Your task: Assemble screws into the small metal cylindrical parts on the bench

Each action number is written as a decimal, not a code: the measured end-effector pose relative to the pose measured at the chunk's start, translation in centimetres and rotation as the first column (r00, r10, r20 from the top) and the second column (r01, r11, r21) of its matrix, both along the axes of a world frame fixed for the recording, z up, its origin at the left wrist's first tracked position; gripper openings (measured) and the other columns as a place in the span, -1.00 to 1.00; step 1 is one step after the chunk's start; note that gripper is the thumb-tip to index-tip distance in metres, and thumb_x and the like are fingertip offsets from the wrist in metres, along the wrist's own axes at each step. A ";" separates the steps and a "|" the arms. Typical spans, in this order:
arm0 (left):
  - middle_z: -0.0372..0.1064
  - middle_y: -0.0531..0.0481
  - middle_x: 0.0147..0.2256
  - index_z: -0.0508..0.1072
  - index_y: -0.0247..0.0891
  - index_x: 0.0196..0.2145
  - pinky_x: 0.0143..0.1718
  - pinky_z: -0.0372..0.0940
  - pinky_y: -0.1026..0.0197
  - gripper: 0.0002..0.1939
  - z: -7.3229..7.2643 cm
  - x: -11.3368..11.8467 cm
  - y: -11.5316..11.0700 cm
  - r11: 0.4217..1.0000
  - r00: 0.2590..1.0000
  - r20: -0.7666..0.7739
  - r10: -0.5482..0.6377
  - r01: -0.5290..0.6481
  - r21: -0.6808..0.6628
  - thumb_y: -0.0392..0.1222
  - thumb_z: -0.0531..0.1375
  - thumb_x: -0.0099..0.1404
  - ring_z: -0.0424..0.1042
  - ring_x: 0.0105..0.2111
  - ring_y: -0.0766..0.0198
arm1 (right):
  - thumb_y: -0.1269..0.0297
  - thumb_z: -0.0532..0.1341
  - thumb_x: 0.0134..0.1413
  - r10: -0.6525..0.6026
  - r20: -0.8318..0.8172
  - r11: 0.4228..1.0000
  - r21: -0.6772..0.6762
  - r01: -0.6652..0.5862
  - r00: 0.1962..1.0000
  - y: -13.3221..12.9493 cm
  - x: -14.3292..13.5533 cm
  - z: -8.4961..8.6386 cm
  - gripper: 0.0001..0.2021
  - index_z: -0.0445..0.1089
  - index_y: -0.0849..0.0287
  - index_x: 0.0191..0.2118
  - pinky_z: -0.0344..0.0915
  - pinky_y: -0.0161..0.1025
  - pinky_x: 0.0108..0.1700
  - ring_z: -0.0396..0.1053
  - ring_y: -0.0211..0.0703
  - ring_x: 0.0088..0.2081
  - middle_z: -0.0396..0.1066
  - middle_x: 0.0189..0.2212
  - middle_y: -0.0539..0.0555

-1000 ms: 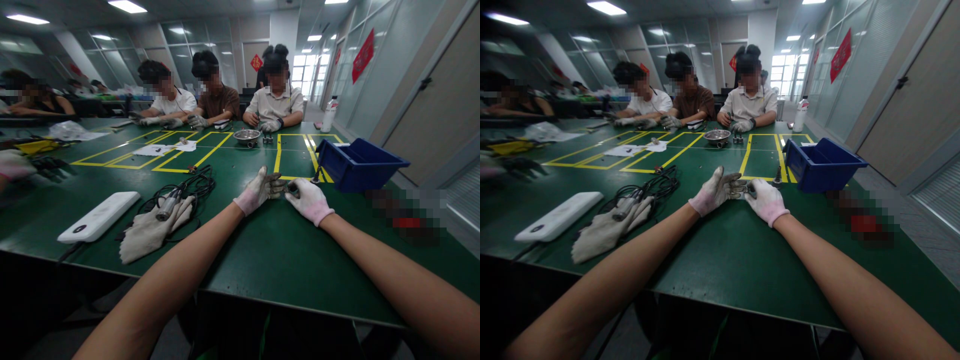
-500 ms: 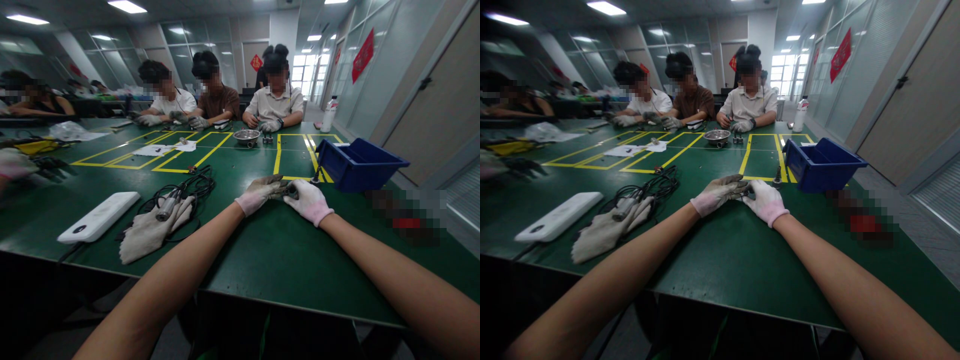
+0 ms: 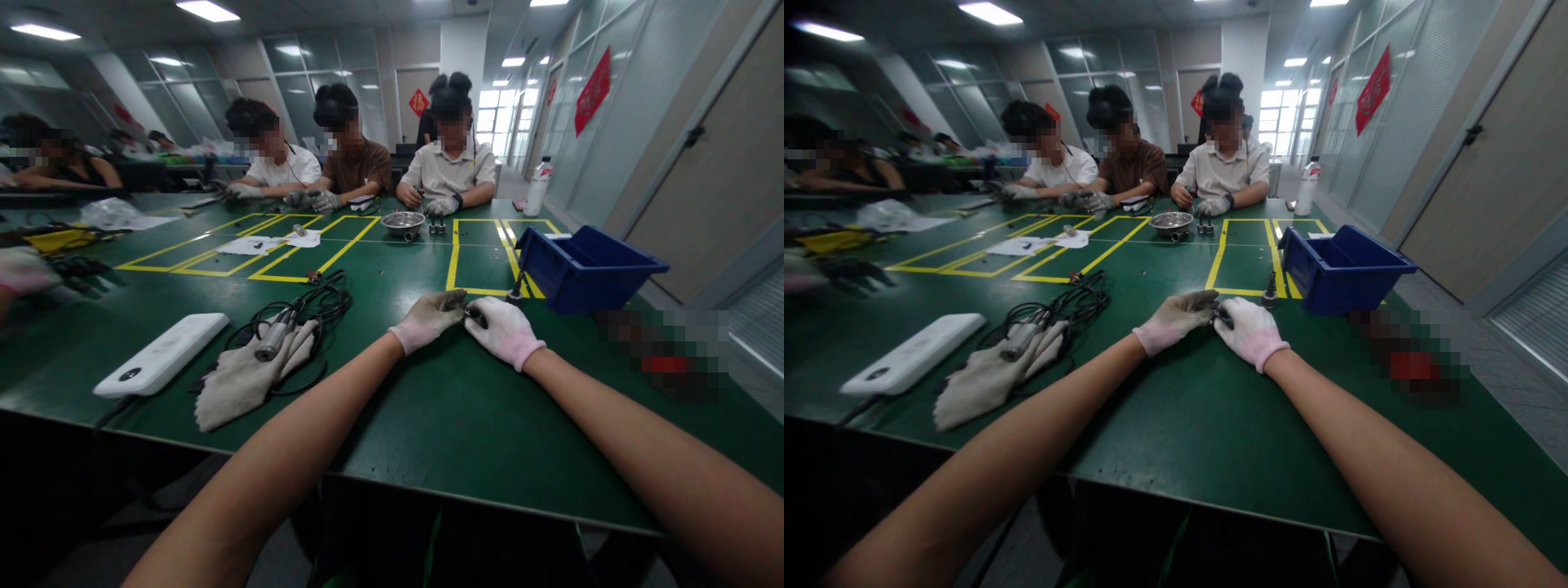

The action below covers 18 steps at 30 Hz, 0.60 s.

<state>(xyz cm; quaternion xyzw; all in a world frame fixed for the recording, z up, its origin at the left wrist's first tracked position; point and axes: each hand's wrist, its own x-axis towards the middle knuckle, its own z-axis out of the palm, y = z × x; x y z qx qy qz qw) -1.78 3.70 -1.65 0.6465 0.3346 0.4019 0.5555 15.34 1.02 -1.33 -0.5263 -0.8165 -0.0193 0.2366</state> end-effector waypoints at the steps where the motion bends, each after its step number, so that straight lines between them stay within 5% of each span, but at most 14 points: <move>1: 0.23 -0.25 0.10 0.22 -0.41 0.14 0.14 0.12 0.05 -0.43 -0.1 0.0 0.0 0.999 0.999 -0.042 0.019 -0.016 0.051 -0.24 0.19 0.18 0.29 0.05 0.11 | 0.16 0.09 0.13 0.000 -0.001 1.000 0.003 0.000 1.000 0.0 0.0 0.0 -0.77 0.36 0.13 -0.16 0.26 -0.24 -0.17 0.36 -0.15 -0.22 0.40 -0.25 0.09; 4: 0.27 -0.22 0.08 0.23 -0.38 0.14 0.15 0.10 0.06 -0.46 -0.4 -0.4 -0.2 0.969 0.966 -0.225 0.125 -0.070 0.237 -0.18 0.13 0.22 0.28 0.06 0.11 | 0.16 0.08 0.13 -0.018 -0.011 1.000 0.015 0.018 1.000 0.1 0.0 -0.1 -0.76 0.37 0.13 -0.16 0.26 -0.24 -0.17 0.36 -0.15 -0.22 0.40 -0.24 0.09; 8: 0.29 -0.14 0.06 0.33 -0.23 0.09 0.14 0.06 0.01 -0.52 -0.5 -1.4 -0.2 0.869 0.832 -0.476 0.285 -0.015 0.494 -0.12 0.13 0.21 0.25 0.07 0.02 | 0.09 0.12 0.10 -0.036 -0.020 0.999 0.030 0.036 0.999 0.2 0.1 -0.3 -0.72 0.38 0.10 -0.14 0.26 -0.23 -0.20 0.36 -0.14 -0.22 0.39 -0.21 0.08; 13: 0.29 -0.13 0.05 0.34 -0.22 0.08 0.14 0.05 0.02 -0.54 -0.4 -1.8 -0.2 0.837 0.793 -0.530 0.302 0.045 0.545 -0.12 0.10 0.21 0.24 0.07 0.01 | 0.00 0.11 0.08 -0.086 -0.046 0.994 0.068 0.089 0.995 0.3 1.0 0.5 -0.64 0.39 0.13 -0.12 0.27 -0.19 -0.22 0.36 -0.10 -0.26 0.38 -0.21 0.11; 18: 0.15 -0.13 0.16 0.26 -0.24 0.14 0.21 -0.07 0.03 -0.48 0.1 -1.6 -0.7 0.808 0.837 -0.504 0.215 0.137 0.573 -0.13 0.10 0.22 0.09 0.18 0.05 | 0.15 0.03 0.16 -0.201 -0.238 0.927 0.267 0.263 0.950 0.5 2.8 2.5 -0.67 0.34 0.15 -0.04 0.22 -0.05 0.00 0.27 0.03 -0.03 0.29 -0.06 0.19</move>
